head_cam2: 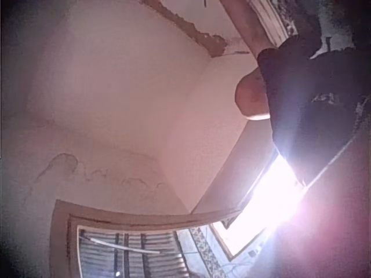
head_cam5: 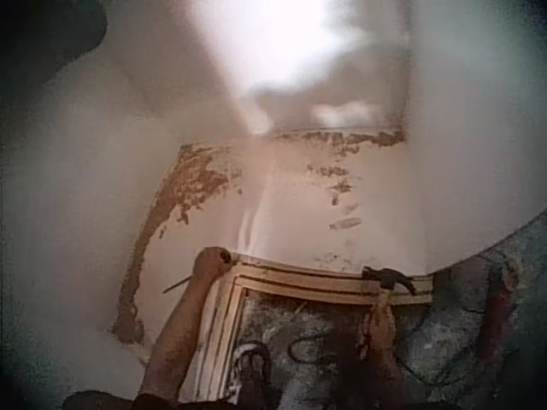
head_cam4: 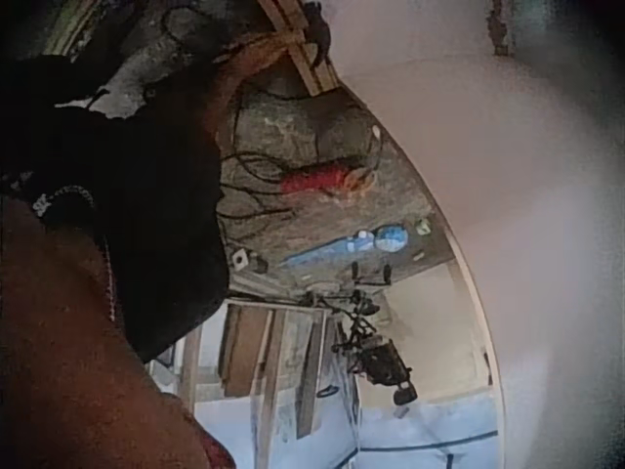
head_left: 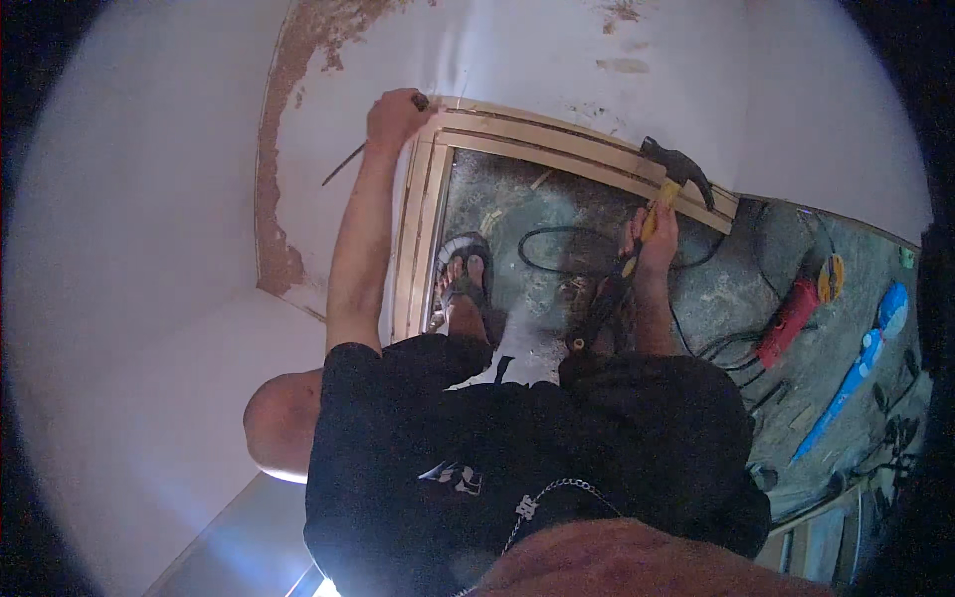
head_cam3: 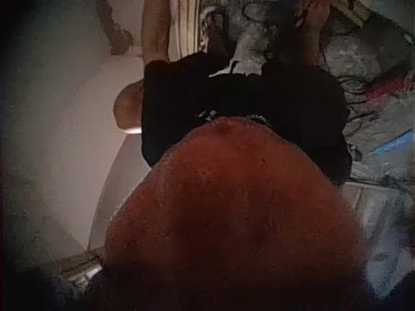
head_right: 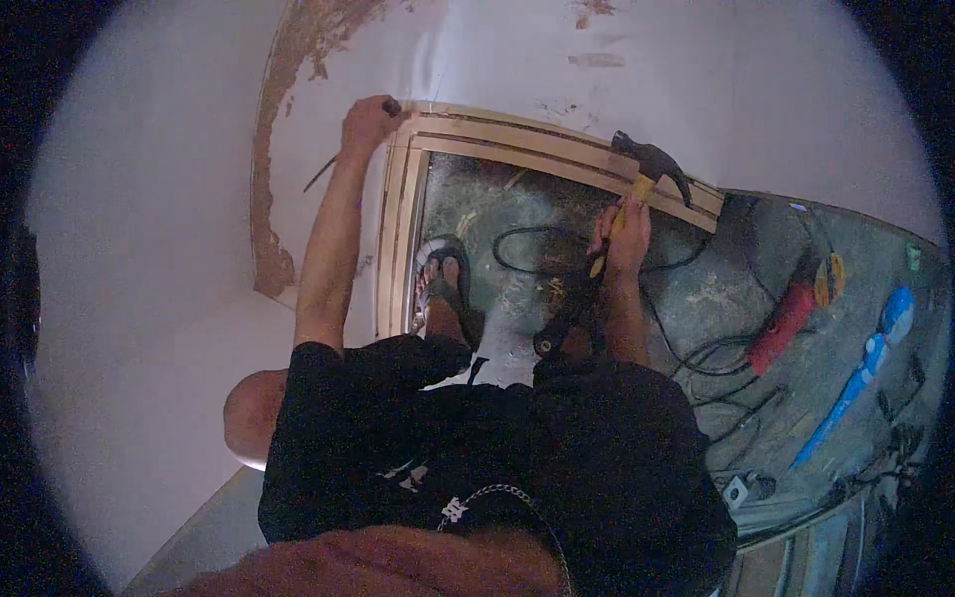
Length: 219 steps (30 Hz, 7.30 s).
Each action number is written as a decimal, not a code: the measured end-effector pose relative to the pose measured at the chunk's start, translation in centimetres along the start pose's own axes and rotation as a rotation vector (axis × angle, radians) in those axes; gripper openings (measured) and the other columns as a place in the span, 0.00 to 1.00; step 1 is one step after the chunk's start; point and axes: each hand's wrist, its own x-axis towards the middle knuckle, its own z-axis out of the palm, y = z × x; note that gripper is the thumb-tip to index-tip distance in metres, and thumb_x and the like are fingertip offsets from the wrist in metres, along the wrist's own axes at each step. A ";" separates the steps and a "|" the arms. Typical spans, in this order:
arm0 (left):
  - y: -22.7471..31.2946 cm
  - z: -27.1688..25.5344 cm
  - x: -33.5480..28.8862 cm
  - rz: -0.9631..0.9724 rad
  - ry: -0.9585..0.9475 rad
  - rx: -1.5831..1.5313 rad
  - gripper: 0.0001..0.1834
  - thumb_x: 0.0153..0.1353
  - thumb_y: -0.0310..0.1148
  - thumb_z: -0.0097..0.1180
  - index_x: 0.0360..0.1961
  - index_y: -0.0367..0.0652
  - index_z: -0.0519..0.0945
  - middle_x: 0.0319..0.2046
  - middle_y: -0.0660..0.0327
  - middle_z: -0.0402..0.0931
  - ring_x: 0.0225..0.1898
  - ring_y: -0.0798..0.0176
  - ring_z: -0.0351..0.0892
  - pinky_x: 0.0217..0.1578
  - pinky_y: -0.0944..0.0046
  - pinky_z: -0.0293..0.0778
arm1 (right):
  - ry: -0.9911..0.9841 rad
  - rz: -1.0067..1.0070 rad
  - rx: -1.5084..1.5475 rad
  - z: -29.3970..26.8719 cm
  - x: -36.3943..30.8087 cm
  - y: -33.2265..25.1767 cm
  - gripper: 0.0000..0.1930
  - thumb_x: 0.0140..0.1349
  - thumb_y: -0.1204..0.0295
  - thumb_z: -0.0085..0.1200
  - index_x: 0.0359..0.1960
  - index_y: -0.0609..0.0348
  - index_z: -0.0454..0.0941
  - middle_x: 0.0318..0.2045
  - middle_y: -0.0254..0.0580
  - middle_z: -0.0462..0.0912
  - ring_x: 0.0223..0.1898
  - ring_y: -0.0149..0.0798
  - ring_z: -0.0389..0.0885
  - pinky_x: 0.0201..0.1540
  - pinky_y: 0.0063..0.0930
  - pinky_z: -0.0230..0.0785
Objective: The person trims the edge of a wooden frame on a floor using a power grinder and then uses a hammer and a chisel to remove sections of the wood.
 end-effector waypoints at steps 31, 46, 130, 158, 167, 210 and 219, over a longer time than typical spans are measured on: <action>1.7 5.0 -1.3 0.418 0.297 -0.294 0.13 0.53 0.35 0.62 0.42 0.49 0.83 0.27 0.57 0.82 0.30 0.54 0.82 0.36 0.58 0.77 | -0.011 0.057 0.035 0.0 -0.4 0.4 0.16 0.73 0.53 0.35 0.37 0.52 0.62 0.14 0.34 0.63 0.08 0.33 0.62 0.10 0.28 0.60; 5.1 2.8 -2.7 0.386 -0.052 -0.313 0.17 0.47 0.41 0.70 0.39 0.49 0.83 0.38 0.63 0.81 0.41 0.57 0.81 0.43 0.60 0.76 | 0.016 0.042 0.055 0.2 -0.4 0.3 0.17 0.72 0.52 0.36 0.35 0.52 0.63 0.13 0.33 0.62 0.08 0.31 0.62 0.09 0.27 0.60; 15.0 4.1 -1.6 0.600 0.027 -0.128 0.23 0.51 0.58 0.59 0.27 0.48 0.80 0.25 0.54 0.81 0.32 0.47 0.82 0.35 0.49 0.76 | 0.034 -0.050 0.079 5.6 0.1 3.1 0.16 0.73 0.55 0.37 0.35 0.53 0.64 0.15 0.33 0.64 0.10 0.31 0.63 0.12 0.26 0.60; 14.7 5.1 -1.3 0.645 -0.020 -0.085 0.16 0.51 0.47 0.59 0.31 0.46 0.80 0.26 0.52 0.80 0.32 0.45 0.81 0.35 0.49 0.76 | -0.023 0.020 0.029 5.7 0.7 4.6 0.17 0.73 0.53 0.35 0.35 0.53 0.62 0.14 0.33 0.64 0.09 0.31 0.64 0.10 0.26 0.60; 14.3 4.8 -2.1 0.627 -0.055 -0.062 0.30 0.43 0.62 0.65 0.30 0.44 0.78 0.26 0.51 0.79 0.33 0.45 0.81 0.35 0.49 0.75 | -0.067 0.064 0.000 7.2 0.5 4.3 0.16 0.73 0.54 0.35 0.34 0.53 0.62 0.13 0.32 0.63 0.08 0.31 0.63 0.10 0.26 0.60; -3.5 -10.7 1.1 0.430 0.664 -1.438 0.12 0.53 0.38 0.68 0.28 0.40 0.81 0.21 0.65 0.79 0.24 0.71 0.77 0.32 0.66 0.75 | -0.072 0.036 -0.032 0.6 -1.7 0.9 0.15 0.73 0.56 0.35 0.37 0.53 0.61 0.14 0.33 0.62 0.07 0.30 0.61 0.08 0.25 0.59; -2.5 -4.1 -0.5 0.175 0.177 0.003 0.25 0.51 0.51 0.66 0.44 0.46 0.82 0.36 0.54 0.82 0.40 0.51 0.82 0.44 0.55 0.76 | -0.066 0.135 0.092 0.6 -2.1 1.5 0.13 0.73 0.57 0.35 0.37 0.52 0.62 0.13 0.34 0.62 0.07 0.32 0.61 0.08 0.27 0.60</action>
